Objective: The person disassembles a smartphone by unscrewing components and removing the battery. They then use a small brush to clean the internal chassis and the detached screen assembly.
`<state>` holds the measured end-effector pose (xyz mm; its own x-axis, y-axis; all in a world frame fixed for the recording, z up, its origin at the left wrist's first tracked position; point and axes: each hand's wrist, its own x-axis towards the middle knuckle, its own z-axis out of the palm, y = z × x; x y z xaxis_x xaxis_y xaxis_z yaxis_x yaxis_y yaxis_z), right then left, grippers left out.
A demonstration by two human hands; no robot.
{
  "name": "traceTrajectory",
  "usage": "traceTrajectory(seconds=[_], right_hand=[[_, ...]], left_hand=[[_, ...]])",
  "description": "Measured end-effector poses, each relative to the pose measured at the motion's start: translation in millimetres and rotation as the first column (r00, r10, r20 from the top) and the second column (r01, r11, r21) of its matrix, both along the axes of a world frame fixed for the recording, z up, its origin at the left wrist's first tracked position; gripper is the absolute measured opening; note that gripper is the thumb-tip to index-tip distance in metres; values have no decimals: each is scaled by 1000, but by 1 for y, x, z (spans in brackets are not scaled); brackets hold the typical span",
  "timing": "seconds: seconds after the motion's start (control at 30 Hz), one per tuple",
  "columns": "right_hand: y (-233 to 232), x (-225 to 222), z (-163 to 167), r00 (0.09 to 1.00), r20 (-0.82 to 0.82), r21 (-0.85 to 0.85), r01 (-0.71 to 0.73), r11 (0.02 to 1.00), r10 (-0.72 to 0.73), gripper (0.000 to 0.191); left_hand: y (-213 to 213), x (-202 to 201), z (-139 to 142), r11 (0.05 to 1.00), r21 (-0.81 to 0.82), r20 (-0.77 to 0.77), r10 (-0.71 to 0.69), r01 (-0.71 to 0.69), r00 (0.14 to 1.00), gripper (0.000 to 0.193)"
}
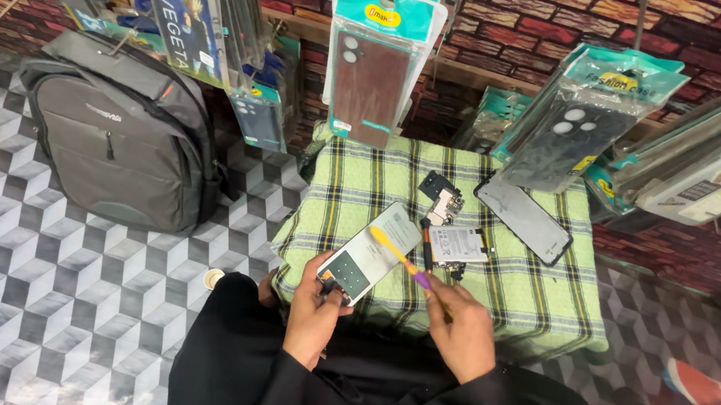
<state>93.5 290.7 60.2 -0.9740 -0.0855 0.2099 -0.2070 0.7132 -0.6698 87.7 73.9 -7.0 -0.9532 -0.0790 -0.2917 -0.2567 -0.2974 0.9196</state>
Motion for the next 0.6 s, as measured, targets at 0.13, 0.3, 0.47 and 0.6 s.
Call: traceTrajectory(seconds=[0.13,0.3,0.47,0.6], right_hand=[[-2,5,5,967,5,4,-255,967,255,28],[-2,4,11,999,36,64,-32,997,30,30],[0,3,12,960,-8,101,-279,955,281,26],[-1,6,4,987,-47,83,-148,986,152,29]], left_hand=[[1,-1,-1,1000,-6,-20,7,-7,1000,58],[0,2,-1,1000,11,-9,8,-8,1000,57],[0,0,2,1000,7,-13,2,-2,1000,58],[0,1,2,1000,9,-9,8,-8,1000,58]])
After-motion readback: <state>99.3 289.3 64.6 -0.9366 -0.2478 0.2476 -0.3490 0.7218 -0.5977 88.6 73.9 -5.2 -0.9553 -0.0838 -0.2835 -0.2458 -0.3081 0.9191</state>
